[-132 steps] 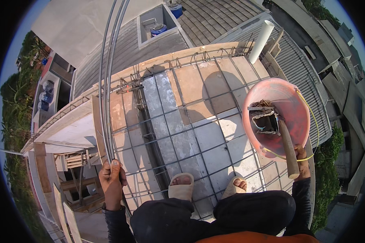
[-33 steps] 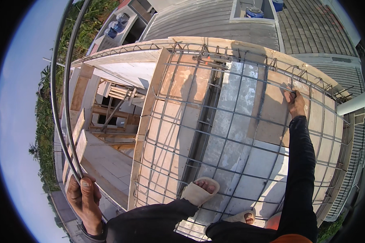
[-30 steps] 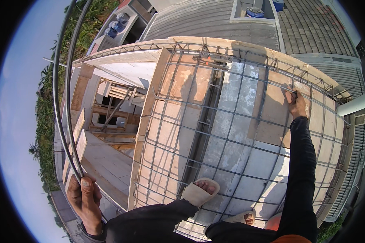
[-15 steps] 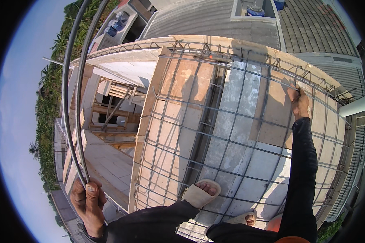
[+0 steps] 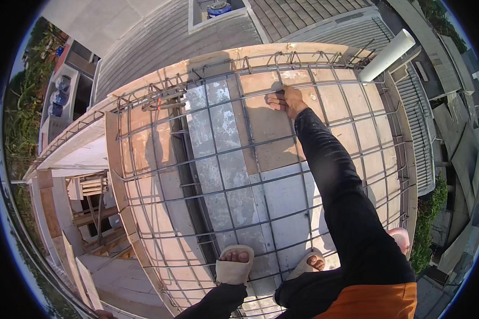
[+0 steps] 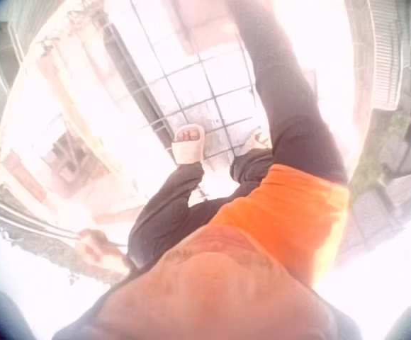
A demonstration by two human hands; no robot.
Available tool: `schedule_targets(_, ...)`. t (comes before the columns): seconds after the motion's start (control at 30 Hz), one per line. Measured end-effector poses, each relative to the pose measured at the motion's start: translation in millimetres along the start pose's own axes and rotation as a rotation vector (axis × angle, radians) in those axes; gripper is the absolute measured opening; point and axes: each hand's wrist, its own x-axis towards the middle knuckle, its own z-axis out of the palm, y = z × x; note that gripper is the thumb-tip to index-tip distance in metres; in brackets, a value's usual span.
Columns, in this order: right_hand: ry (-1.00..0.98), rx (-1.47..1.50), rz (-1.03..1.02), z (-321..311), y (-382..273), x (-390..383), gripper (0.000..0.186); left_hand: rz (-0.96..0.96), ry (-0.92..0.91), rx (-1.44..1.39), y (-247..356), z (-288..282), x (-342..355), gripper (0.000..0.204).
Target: The person secures a metal reinforcement rod to a steel mesh grid using wire, handling the rod and wire by hand on an elevated construction surface.
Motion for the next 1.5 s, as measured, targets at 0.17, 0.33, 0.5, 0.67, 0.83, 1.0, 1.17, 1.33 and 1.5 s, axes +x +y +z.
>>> schedule_targets(0.17, 0.051, 0.139, -0.015, 6, -13, -14, 0.033, -0.027, 0.006, 0.01, -24, -31, 1, 0.044)
schedule_targets(0.33, 0.016, 0.13, -0.102, 7, -13, -19, 0.037, 0.06, -0.077, -0.151, -46, -40, 20, 0.043)
schedule_targets(0.5, 0.1, 0.204, -0.049, 8, -1, -15, 0.034, 0.098, -0.083, 0.099, -30, -36, 6, 0.042)
schedule_targets(0.67, 0.12, 0.257, -0.056, 4, 10, -13, 0.037, 0.128, -0.113, 0.205, -18, -31, 0, 0.04)
schedule_targets(0.83, 0.126, 0.255, -0.051, 6, 10, -19, 0.041, 0.162, -0.045, 0.194, -19, -18, 1, 0.035)
schedule_targets(1.0, 0.077, 0.169, -0.041, 4, 7, -42, 0.052, 0.091, -0.011, 0.079, -1, 11, -2, 0.033)
schedule_targets(1.17, 0.002, -1.18, -0.571, 9, 50, -110, 0.044, 0.045, 0.02, -0.026, 14, 26, -8, 0.036)
schedule_targets(1.33, -0.274, -1.545, -1.055, 39, 96, -157, 0.025, 0.074, -0.017, -0.141, 21, 25, -11, 0.038)
schedule_targets(1.5, -0.228, -1.597, -1.018, 56, 104, -158, 0.017, 0.09, -0.018, -0.2, 25, 19, -12, 0.04)
